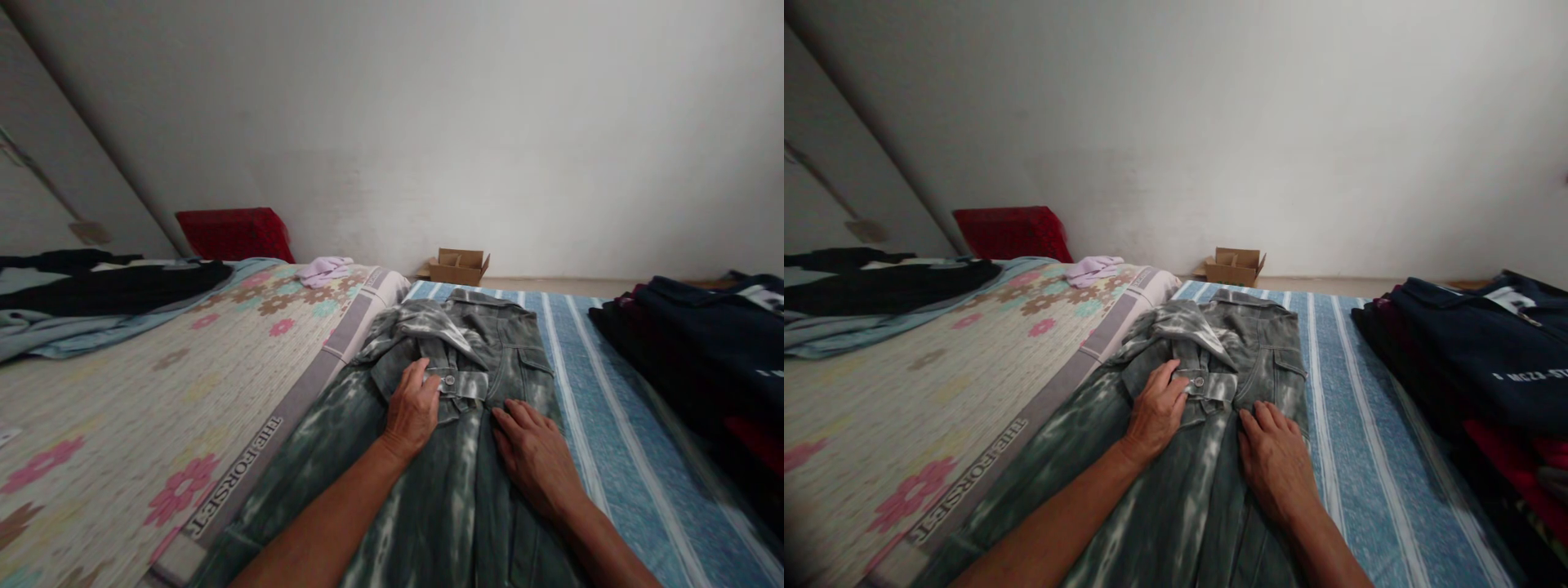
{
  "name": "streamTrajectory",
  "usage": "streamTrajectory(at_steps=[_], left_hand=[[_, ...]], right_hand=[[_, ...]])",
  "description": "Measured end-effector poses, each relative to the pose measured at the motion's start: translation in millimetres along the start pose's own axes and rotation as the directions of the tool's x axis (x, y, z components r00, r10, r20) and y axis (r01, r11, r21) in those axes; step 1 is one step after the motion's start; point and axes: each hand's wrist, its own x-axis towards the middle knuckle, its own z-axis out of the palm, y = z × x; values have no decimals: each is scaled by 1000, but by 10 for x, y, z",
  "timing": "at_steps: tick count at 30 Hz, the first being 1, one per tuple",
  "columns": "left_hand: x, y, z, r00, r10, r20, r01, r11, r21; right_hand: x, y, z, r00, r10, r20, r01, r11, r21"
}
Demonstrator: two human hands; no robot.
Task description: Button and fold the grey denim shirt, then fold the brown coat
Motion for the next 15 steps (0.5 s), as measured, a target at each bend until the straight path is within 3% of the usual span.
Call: streamTrajectory(at_steps=[15], left_hand=[[39, 22, -35, 997, 70, -16, -70, 997, 25]], right_hand=[[3, 1, 11, 1000, -1, -1, 1, 1000, -17]])
